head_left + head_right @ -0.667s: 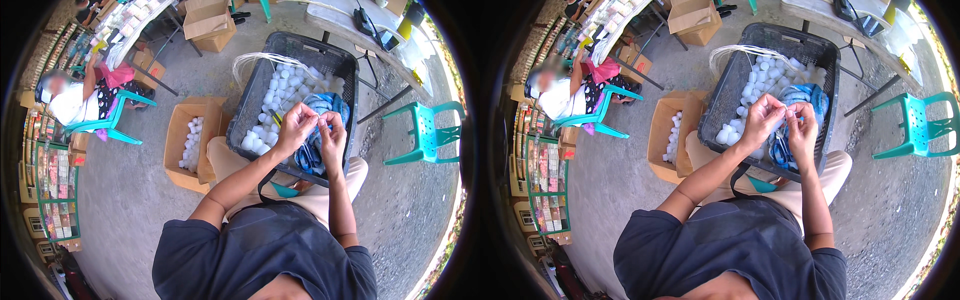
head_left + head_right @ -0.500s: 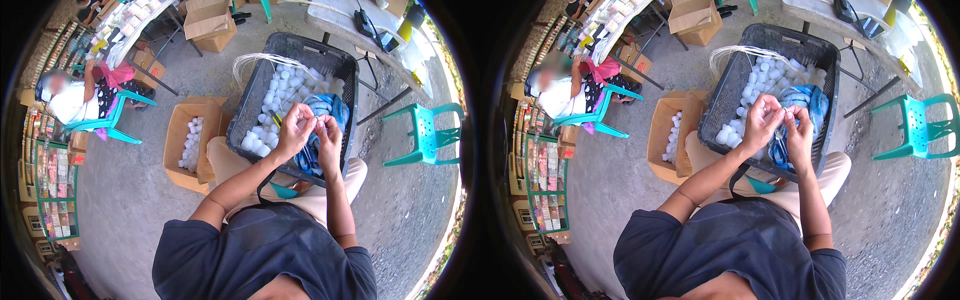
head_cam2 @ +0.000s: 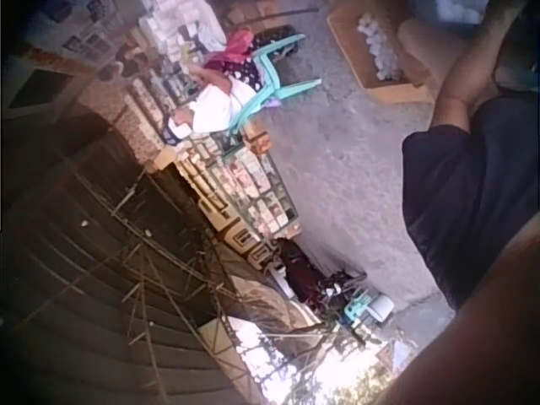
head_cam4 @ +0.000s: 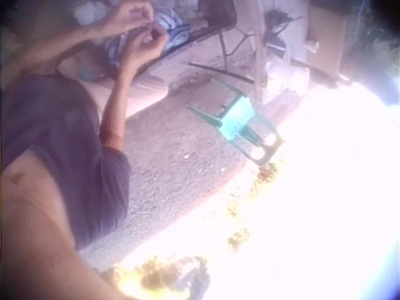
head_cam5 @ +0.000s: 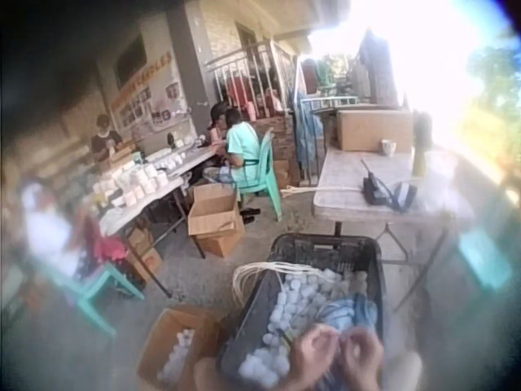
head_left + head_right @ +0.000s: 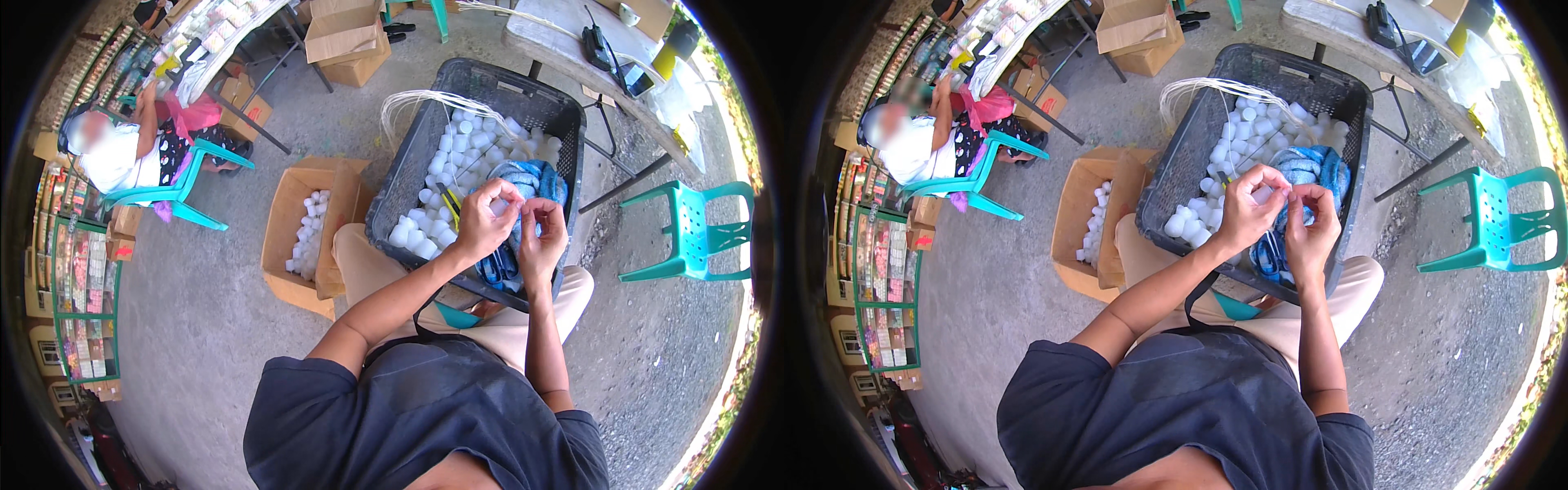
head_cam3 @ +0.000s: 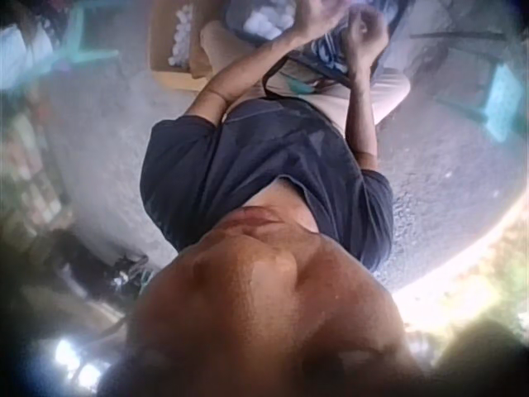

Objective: The person sits and repeatedly picks small white cylindrical objects from a basket, threads a white string through them, and uses scissors to cut the string. The person also wipes the objects with a blue cloth and places the finished items back into the basket.

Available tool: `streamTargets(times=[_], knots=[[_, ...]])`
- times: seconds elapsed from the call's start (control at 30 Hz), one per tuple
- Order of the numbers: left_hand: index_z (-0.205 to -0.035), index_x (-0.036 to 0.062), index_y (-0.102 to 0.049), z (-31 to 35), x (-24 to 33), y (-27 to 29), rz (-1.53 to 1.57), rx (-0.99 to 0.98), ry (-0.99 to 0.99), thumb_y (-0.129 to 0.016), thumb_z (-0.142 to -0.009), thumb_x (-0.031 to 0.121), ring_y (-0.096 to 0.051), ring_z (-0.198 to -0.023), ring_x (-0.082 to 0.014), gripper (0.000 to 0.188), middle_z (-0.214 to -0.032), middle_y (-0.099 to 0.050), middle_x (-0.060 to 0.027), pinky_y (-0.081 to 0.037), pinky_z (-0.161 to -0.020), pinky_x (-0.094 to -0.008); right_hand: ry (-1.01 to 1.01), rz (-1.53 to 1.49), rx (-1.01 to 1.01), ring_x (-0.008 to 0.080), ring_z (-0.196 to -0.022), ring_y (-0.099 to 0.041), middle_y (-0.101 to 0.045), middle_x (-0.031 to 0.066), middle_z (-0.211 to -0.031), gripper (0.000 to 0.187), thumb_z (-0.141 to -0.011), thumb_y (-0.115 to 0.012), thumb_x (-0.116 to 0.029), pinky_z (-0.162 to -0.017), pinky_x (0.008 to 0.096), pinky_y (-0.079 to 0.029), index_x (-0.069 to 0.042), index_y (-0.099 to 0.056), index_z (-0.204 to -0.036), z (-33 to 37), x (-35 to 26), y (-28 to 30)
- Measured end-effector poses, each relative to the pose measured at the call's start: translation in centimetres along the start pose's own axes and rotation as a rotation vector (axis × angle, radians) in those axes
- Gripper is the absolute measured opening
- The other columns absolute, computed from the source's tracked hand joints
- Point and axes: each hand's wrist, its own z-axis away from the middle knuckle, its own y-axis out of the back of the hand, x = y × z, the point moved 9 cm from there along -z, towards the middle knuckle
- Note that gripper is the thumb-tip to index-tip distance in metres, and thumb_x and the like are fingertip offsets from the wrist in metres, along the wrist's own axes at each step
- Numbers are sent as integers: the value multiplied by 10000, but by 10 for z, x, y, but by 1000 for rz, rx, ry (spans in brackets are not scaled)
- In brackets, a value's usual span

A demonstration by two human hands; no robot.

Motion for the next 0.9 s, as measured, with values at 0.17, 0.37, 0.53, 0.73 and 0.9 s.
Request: streamTargets(times=[0.17,0.37,0.53,0.73,0.9], knots=[[-909,-3,-653,2,21,-5,-175,-10,-162,-665,-809,-14,-656,-802,-145,102,-861,-680,-79,-507,-733,-281,-66,-154,15,94,-789,-572,-586,57,-871,118,-890,-599,11,-719,240,-477,-5,-508,-963,-1,16,2],[-909,6,-655,-8,10,-4,-124,-104,-8,-667,-839,74,-670,-777,-211,98,-848,-686,-110,-505,-704,-313,-42,-44,-22,115,-816,-561,-563,70,-890,153,-898,-577,14,-759,244,-466,-11,-459,-992,1,13,-1],[-864,6,-622,-1,5,-10,-264,-93,22,-630,-873,154,-660,-772,-307,148,-805,-661,-146,-496,-682,-373,-45,-78,34,124,-811,-543,-543,78,-885,151,-900,-562,27,-768,251,-455,-11,-438,-976,3,24,3],[-896,10,-562,10,-11,-16,-217,-77,82,-604,-880,102,-643,-779,-331,102,-804,-634,-151,-491,-689,-388,-151,-416,43,96,-785,-489,-529,52,-873,214,-903,-546,59,-742,244,-436,-65,-375,-934,7,47,2],[-880,36,-571,4,15,-12,-261,-97,-102,-650,-845,82,-642,-774,-311,97,-821,-630,-115,-493,-677,-379,-269,-542,52,94,-801,-504,-541,51,-869,235,-893,-565,55,-742,248,-443,-79,-376,-930,7,56,1]])
